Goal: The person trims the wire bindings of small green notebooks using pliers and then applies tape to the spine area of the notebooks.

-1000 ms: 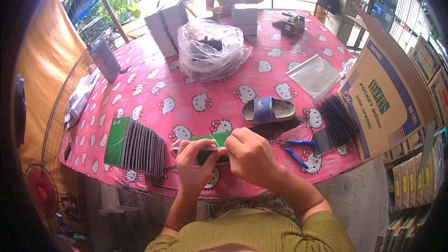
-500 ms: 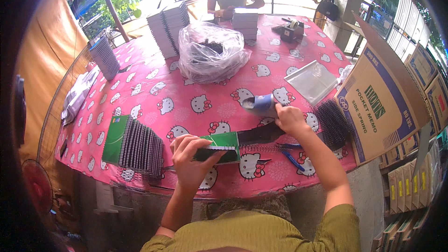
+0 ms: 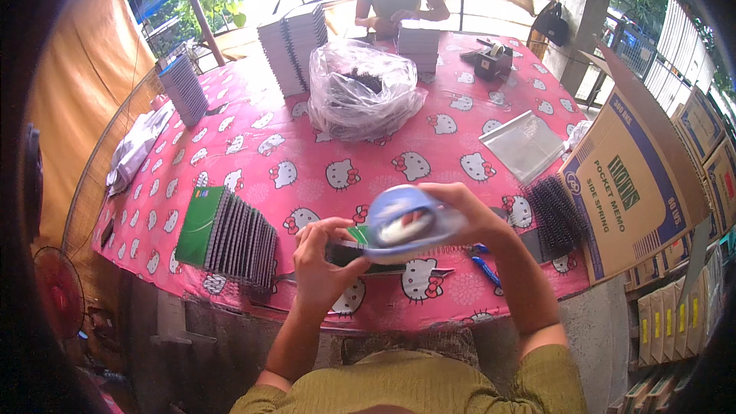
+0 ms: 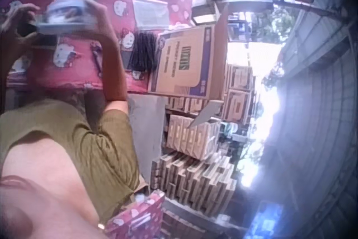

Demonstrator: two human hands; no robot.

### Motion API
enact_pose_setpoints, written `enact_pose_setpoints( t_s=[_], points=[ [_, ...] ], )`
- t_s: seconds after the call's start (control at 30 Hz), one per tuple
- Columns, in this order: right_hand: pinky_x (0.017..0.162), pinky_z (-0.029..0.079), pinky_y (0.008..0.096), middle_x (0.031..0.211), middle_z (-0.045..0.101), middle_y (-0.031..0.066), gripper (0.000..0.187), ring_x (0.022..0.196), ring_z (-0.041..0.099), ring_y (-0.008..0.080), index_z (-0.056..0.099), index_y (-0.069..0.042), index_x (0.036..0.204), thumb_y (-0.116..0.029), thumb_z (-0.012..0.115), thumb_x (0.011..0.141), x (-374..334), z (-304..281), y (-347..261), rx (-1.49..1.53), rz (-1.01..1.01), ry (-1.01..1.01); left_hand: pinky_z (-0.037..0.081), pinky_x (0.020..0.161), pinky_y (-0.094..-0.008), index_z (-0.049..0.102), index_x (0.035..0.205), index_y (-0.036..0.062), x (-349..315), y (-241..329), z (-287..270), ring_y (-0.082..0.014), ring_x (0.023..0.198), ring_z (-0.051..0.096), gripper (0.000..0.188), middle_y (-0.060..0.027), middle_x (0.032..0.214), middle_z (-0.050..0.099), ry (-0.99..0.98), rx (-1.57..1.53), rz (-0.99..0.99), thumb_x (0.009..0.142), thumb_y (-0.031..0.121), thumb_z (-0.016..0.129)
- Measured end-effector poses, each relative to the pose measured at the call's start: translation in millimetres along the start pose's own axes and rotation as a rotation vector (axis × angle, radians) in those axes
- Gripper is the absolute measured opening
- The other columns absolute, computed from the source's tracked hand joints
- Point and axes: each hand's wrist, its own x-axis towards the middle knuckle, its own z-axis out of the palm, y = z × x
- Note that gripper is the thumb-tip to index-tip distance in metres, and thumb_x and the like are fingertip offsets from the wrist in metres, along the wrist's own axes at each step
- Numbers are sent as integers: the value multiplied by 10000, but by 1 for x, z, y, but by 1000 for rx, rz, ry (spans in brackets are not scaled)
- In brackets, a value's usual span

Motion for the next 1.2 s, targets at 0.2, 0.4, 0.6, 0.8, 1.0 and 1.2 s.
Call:
enact_pose_setpoints(
  t_s=[0.2,0.4,0.6,0.8,1.0,1.2],
  points=[
    [754,507,302,858,683,96,268,829,634,120,631,1,923,-59,767,700,19,2,6,-112,-26,-23,500,820,-343,633,1046,39,-2,-14,-13,-207,934,594,451,-89,1012,601,114,-33,28,655,76,854],
    [709,497,305,829,666,98,320,780,630,129,639,-8,996,-41,714,687,36,15,7,64,-2,-51,554,803,-267,523,1194,0,-18,-30,-10,-143,964,610,448,-93,1046,606,109,-633,-228,795,-97,702],
    [712,480,296,829,662,82,384,772,599,128,630,-19,1011,-41,720,639,50,22,25,-144,32,9,557,810,-284,572,1198,-27,-24,-46,-7,-166,951,650,417,-136,1066,661,162,-858,-326,805,-139,658],
    [702,490,268,846,662,38,268,826,585,80,633,-15,931,-22,703,672,59,27,17,-426,60,41,547,850,-263,681,1099,-25,-23,-54,-19,-157,916,665,324,-113,991,698,136,-970,-400,797,-143,673],
    [773,518,429,939,668,185,321,897,649,377,592,-19,986,-91,682,686,26,15,34,-848,346,314,555,777,-238,645,1118,-17,-25,-56,-23,-124,934,634,301,-49,986,661,27,-1058,-367,832,-110,661],
    [837,512,480,1057,632,168,383,1052,599,353,572,-44,1037,-134,736,703,-46,-12,93,-1200,593,431,495,830,-266,604,1051,32,-19,-55,-14,-95,944,566,265,-26,991,584,-84,-1038,-349,823,-73,687]
  ],
)
